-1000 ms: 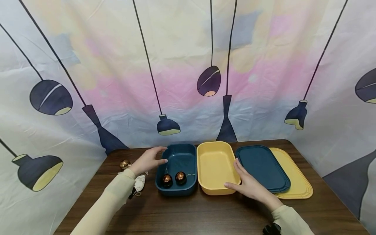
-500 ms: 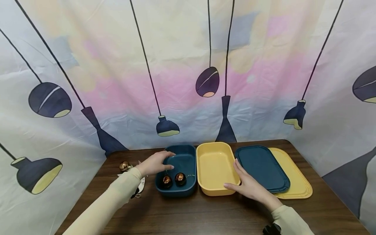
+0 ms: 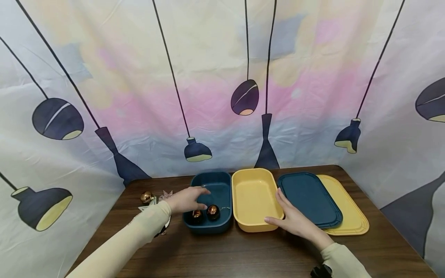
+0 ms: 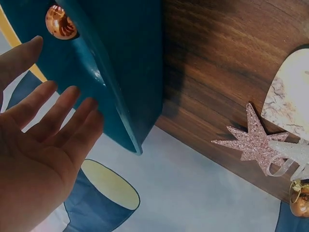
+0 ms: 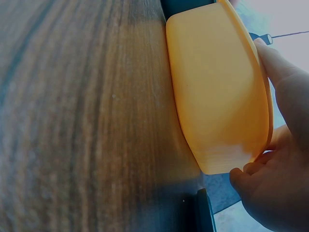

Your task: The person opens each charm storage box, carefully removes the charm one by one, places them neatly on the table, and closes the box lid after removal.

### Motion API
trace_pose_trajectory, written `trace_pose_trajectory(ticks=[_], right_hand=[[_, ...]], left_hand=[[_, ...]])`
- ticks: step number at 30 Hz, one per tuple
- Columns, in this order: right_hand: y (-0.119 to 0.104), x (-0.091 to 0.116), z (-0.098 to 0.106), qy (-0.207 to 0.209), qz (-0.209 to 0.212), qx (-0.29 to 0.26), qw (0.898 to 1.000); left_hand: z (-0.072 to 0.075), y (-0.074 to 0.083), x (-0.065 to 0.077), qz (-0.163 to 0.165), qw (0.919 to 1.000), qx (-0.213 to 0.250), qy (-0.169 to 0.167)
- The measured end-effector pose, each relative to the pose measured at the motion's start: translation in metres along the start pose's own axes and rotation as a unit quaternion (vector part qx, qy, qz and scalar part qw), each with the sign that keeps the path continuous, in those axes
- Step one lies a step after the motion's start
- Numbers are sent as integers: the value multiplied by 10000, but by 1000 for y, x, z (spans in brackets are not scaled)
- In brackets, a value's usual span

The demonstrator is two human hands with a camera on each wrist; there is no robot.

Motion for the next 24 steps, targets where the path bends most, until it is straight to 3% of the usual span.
trace_pose_trajectory(ticks=[8,24], right_hand=[[-3,1,2,24,49,44,10000],[-2,1,2,21,23,15,10000]], left_hand=[[-6,3,-2,-4,9998,53,-167],[-20,-3,-1,-97,9985,-261,-475]])
Point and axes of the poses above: each hand's wrist, its own x-axis away from the middle knuckle, its own z-axis out of the back of the hand, y = z × x, the point moved 7 cm from there along -x, towards the middle knuckle, and after that the axes turned 3 degrees about -y, right-handed, at the moved point
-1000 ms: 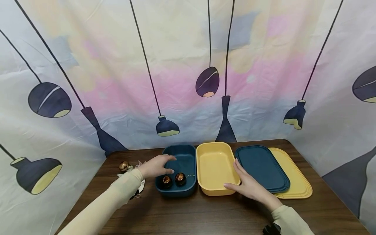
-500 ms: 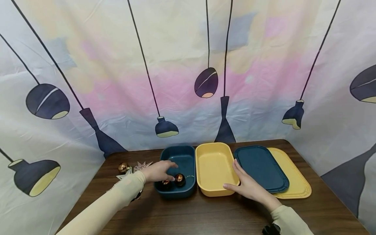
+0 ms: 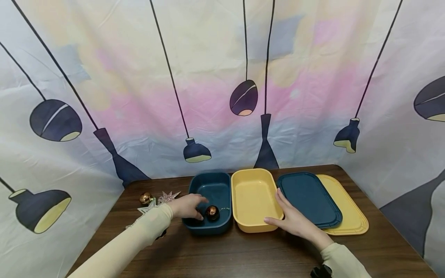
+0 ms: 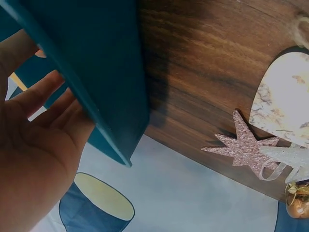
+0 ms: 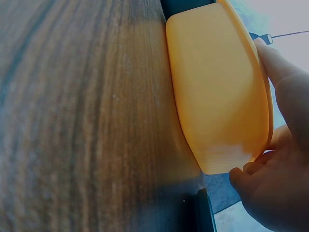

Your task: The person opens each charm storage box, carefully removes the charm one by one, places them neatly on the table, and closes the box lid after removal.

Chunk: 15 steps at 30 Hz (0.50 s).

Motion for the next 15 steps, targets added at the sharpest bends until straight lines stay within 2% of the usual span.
trace_pose_trajectory(ticks=[8,15], right_hand=[[0,0,-1,-5,21,-17,10000],[1,0,-1,-39,-8,-14,10000]], left_hand=[[-6,-2,-3,-144,9997,-156,-81],[-8,0,-4,74,9985,-435,-322]])
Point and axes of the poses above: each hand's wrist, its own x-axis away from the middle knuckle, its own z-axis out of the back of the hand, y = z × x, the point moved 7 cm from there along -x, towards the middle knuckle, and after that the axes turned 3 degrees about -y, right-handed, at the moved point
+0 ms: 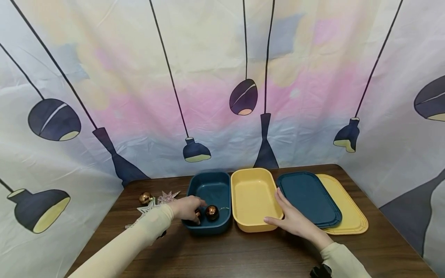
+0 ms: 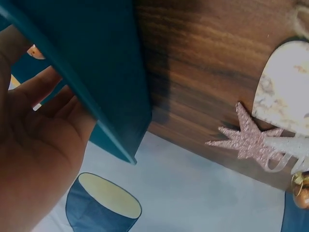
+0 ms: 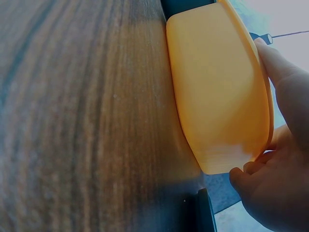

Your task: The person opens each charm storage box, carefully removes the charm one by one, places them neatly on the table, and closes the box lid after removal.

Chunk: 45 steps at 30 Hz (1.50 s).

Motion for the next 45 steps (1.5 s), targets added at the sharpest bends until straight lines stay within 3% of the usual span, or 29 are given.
trace_pose_trajectory(ticks=[7,10,15,25,39,45], right_hand=[[2,-1,0,-13,-23,-57,10000],[3,-1,-1,-12,-16,-67,10000],[3,-1,-1,20,4,-11,10000],[2,1,1,10,51,-8,10000],[3,0,0,-18,-57,-22,10000],[2,0,1,-2,-35,-57,10000]], left_hand=[[-1,1,1,279,9991,-124,-309],[-2,2,0,236,9992,-137,-300],[-1,3,-2,-13,9996,-228,-160],[3,2,-4,-193,9994,-290,-25],[19,3,4,-426,9981,70,435],[35,-1,9,-448,9959,218,761]])
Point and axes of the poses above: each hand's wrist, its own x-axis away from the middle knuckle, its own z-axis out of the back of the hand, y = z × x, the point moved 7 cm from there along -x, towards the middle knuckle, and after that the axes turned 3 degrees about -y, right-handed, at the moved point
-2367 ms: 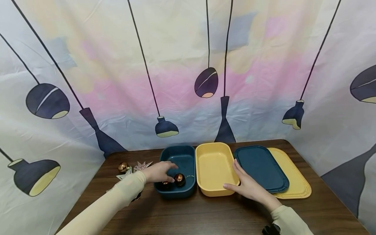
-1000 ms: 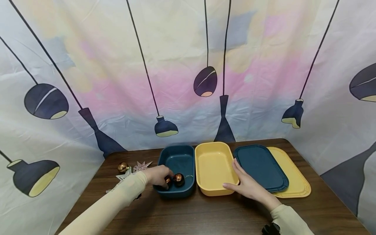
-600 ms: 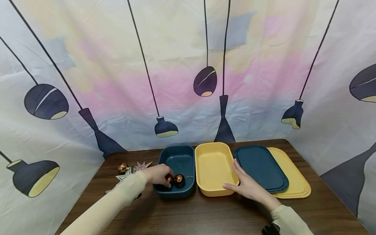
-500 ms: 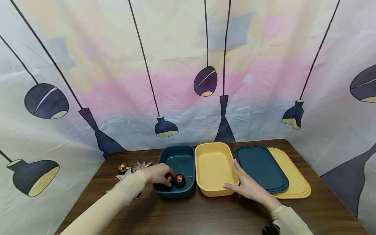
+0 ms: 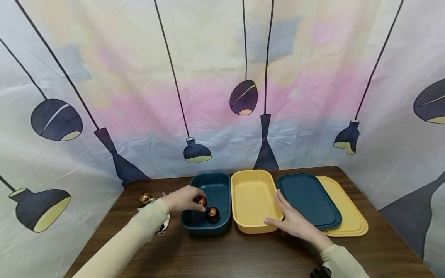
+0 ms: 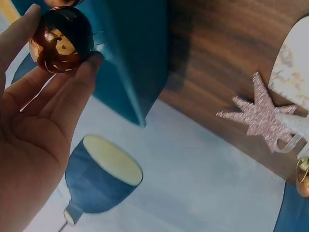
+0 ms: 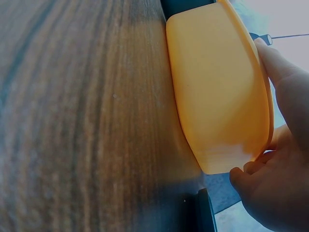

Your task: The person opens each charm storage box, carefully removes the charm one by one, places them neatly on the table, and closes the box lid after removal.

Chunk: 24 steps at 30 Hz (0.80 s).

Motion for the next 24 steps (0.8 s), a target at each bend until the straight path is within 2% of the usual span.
trace_pose_trajectory(ticks=[12,19,24], right_hand=[[2,-2,-1,18,17,-53,10000],[4,-2,-1,11,-3,-50,10000],[4,-1,-2,-2,3,-30,10000]], left_hand=[[51,9,13,-39,9940,374,1026],[57,9,22,-65,9895,566,1332],[59,-2,34,176,9835,820,1605]])
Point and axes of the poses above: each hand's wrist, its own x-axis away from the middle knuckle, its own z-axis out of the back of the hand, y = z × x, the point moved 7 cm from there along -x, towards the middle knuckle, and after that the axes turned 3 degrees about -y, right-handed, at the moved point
